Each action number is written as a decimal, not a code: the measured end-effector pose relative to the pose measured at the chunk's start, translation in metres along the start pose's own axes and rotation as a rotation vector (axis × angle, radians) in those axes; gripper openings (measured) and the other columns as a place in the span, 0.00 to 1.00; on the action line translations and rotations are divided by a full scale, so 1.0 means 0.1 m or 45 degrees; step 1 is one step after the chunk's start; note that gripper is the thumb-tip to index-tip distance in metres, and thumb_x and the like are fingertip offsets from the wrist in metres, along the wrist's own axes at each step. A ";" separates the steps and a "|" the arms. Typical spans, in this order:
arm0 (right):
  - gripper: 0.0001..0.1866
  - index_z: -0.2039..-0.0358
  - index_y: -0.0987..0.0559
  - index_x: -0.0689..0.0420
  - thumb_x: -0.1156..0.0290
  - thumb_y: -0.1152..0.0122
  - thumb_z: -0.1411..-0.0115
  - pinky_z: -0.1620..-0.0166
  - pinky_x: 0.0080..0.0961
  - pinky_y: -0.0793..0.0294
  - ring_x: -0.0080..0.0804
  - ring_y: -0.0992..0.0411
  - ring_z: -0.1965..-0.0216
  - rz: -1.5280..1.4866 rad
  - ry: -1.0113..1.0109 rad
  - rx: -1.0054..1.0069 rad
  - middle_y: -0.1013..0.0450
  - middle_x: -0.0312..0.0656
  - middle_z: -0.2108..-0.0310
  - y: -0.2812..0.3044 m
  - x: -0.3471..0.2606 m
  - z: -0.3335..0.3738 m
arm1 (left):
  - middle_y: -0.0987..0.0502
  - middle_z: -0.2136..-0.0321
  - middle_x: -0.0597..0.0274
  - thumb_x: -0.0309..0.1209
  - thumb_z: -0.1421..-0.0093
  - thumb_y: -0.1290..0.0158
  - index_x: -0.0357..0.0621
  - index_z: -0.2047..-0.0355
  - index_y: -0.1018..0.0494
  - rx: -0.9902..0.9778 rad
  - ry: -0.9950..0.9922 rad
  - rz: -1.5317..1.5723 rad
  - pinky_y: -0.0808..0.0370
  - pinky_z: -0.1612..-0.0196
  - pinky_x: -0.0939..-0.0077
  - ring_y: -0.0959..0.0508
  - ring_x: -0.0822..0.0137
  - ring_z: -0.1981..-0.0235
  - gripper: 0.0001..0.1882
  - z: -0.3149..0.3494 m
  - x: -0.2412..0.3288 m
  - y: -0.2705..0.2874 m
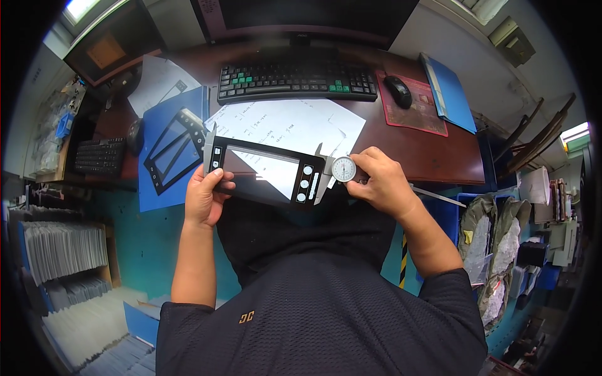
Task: The person picks up a screen frame and measures its dimensions with a caliper before setting it down to type on a keyboard. They then measure a second frame, place it in a bin, and return to using the computer.
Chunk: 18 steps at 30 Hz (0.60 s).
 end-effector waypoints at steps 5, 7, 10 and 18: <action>0.21 0.55 0.18 0.61 0.72 0.30 0.52 0.60 0.34 0.20 0.41 0.22 0.67 -0.010 0.004 -0.004 0.25 0.45 0.64 -0.02 0.01 0.00 | 0.16 0.70 0.62 0.27 0.35 0.43 0.46 0.55 0.24 -0.029 0.019 -0.008 0.19 0.69 0.77 0.17 0.72 0.74 0.08 0.00 -0.03 0.02; 0.21 0.55 0.18 0.60 0.71 0.30 0.52 0.60 0.34 0.20 0.41 0.22 0.67 -0.018 -0.001 -0.004 0.25 0.45 0.64 -0.03 0.02 0.01 | 0.17 0.70 0.62 0.26 0.35 0.43 0.45 0.55 0.24 -0.013 0.033 -0.001 0.18 0.67 0.76 0.17 0.71 0.74 0.09 0.02 -0.03 0.01; 0.21 0.55 0.18 0.60 0.71 0.29 0.52 0.61 0.35 0.20 0.42 0.22 0.67 0.005 0.018 0.026 0.25 0.45 0.64 -0.03 0.03 0.02 | 0.17 0.69 0.62 0.26 0.35 0.43 0.45 0.55 0.24 -0.024 0.035 0.028 0.18 0.67 0.76 0.17 0.71 0.73 0.09 0.02 -0.05 0.01; 0.21 0.56 0.17 0.60 0.70 0.29 0.52 0.61 0.35 0.19 0.44 0.21 0.67 0.053 0.054 0.049 0.24 0.46 0.65 -0.05 0.02 0.00 | 0.16 0.67 0.60 0.24 0.36 0.42 0.44 0.49 0.27 -0.034 0.003 0.055 0.18 0.65 0.75 0.16 0.69 0.71 0.15 0.02 -0.09 0.04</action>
Point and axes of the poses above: each hand's wrist, its own z-axis away from the middle knuckle, its own y-axis out of the back of the hand, x = y × z, the point moved 5 cm from there along -z, towards the middle knuckle
